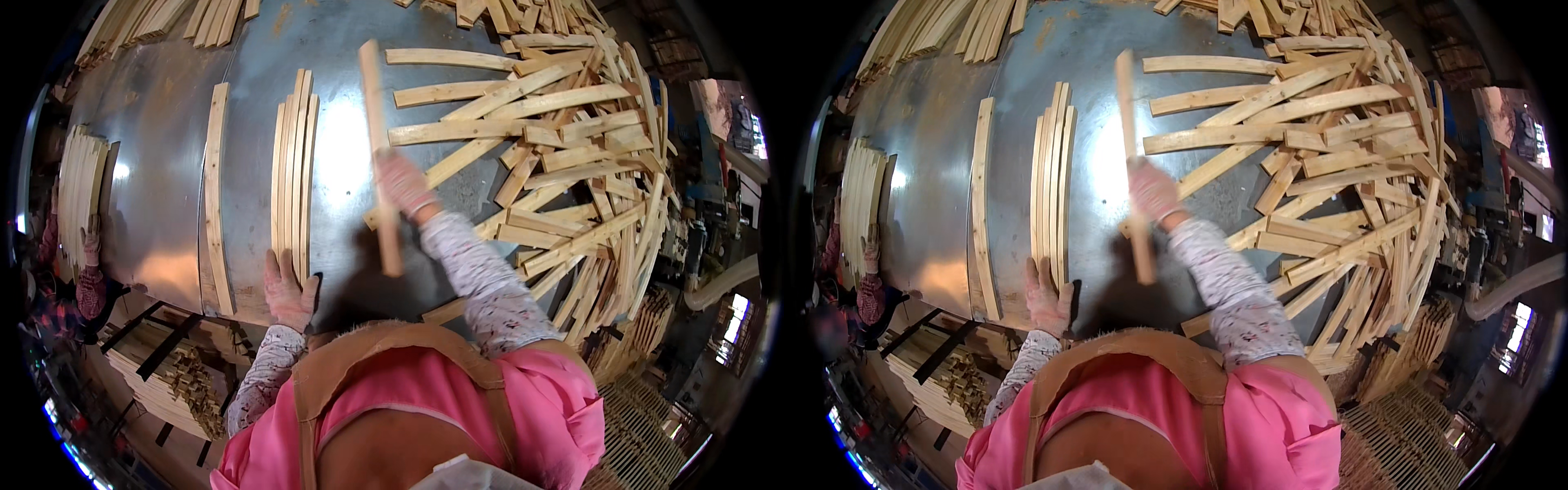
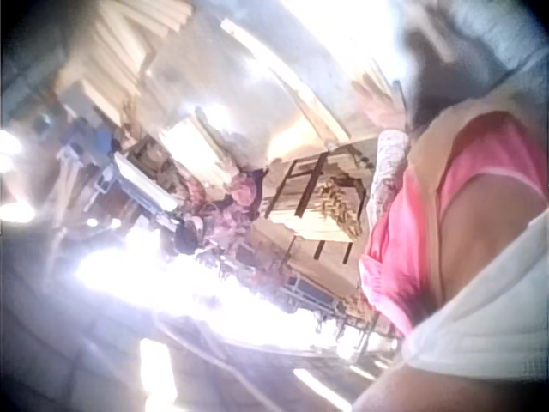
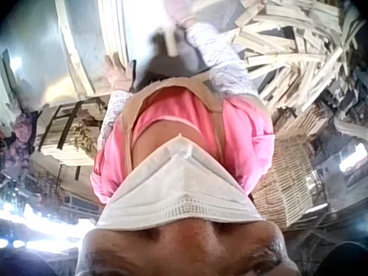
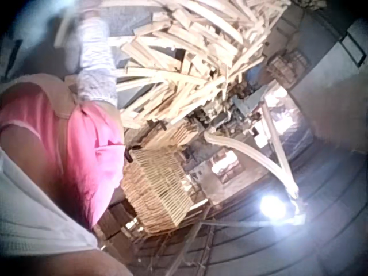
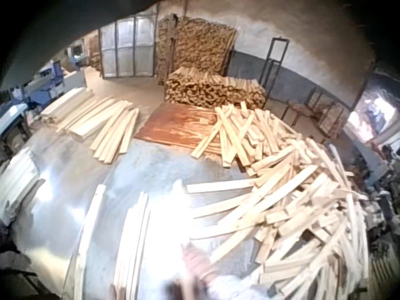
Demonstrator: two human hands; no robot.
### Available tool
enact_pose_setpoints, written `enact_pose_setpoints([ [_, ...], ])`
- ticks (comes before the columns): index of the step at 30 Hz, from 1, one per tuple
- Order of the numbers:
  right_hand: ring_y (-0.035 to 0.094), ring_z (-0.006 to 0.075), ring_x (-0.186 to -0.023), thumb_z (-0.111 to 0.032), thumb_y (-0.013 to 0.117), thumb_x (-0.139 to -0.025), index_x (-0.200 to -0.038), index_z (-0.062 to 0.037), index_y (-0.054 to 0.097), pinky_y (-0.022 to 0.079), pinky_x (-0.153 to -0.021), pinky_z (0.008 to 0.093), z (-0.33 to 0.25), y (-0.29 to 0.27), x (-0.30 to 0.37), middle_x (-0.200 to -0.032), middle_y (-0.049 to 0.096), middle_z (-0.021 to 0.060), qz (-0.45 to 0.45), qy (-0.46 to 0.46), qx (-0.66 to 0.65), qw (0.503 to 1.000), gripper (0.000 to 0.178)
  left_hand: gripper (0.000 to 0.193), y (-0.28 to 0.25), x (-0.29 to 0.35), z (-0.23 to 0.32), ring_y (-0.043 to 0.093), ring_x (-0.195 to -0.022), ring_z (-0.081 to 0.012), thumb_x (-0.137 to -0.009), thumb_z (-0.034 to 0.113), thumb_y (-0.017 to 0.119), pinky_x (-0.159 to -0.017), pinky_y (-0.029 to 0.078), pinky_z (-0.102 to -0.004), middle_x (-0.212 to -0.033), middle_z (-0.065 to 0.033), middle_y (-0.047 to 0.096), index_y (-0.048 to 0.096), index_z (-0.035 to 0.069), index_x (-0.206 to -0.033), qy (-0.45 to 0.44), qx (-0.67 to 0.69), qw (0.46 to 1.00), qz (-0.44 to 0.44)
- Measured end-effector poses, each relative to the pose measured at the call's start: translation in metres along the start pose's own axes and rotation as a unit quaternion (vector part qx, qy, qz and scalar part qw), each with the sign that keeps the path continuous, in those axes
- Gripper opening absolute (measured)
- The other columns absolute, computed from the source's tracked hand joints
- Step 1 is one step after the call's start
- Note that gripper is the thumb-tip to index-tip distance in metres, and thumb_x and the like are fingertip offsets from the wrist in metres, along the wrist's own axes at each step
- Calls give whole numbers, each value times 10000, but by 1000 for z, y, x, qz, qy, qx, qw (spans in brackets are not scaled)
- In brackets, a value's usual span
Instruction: The person sorts thin wooden strips on a metal table, picking them up from a pile and arranging them into neat stacks. The worker repeatedly handles the strips, aligning them and moving them between piles.
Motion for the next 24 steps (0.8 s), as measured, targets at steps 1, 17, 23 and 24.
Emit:
enact_pose_setpoints([
  [1, 758, 395, -896, -194, 563, -1024, -1135, -19, 667, 614, -744, 522, -33, 24, 17, -968, 751, 250, -104, 22, -39, 994, 232, 983, 0, 0, 3, 400, -1494, -532, -880, 536, 785, -1214, 372, -578, -1693, -328, 311, 395, 53, -1642, -2, 5, 1000, -4],
  [17, 661, 314, -917, -143, 683, -886, -986, -114, 758, 532, -863, 453, 65, -91, 48, -895, 707, 104, -31, -125, 137, 982, 129, 968, -8, -28, 46, 564, -1362, -344, -844, 343, 830, -1128, 504, -443, -1619, -261, 403, 374, 55, -1648, 44, 116, 992, -19],
  [23, 649, 355, -1065, -218, 732, -847, -1127, -112, 685, 522, -982, 508, -25, -139, 78, -1094, 660, 148, -58, -330, -88, 938, 303, 481, -26, -98, 156, 689, -937, -181, -959, 210, 711, -827, 570, -331, -1042, -100, 734, 637, -13, -1379, -142, 475, 649, -577],
  [24, 650, 359, -1105, -244, 742, -842, -1147, -115, 679, 521, -1020, 511, -12, -154, 67, -1129, 661, 154, -73, -308, -122, 941, 336, 452, -25, -98, 158, 686, -912, -177, -963, 201, 705, -814, 568, -332, -1013, -91, 735, 651, -16, -1355, -79, 439, 708, -547],
])
Point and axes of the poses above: each hand's wrist, its own x-axis away from the middle knuckle, its own y-axis out of the palm, z = x × y, the point moved 1 cm from there along -x, towards the middle knuckle
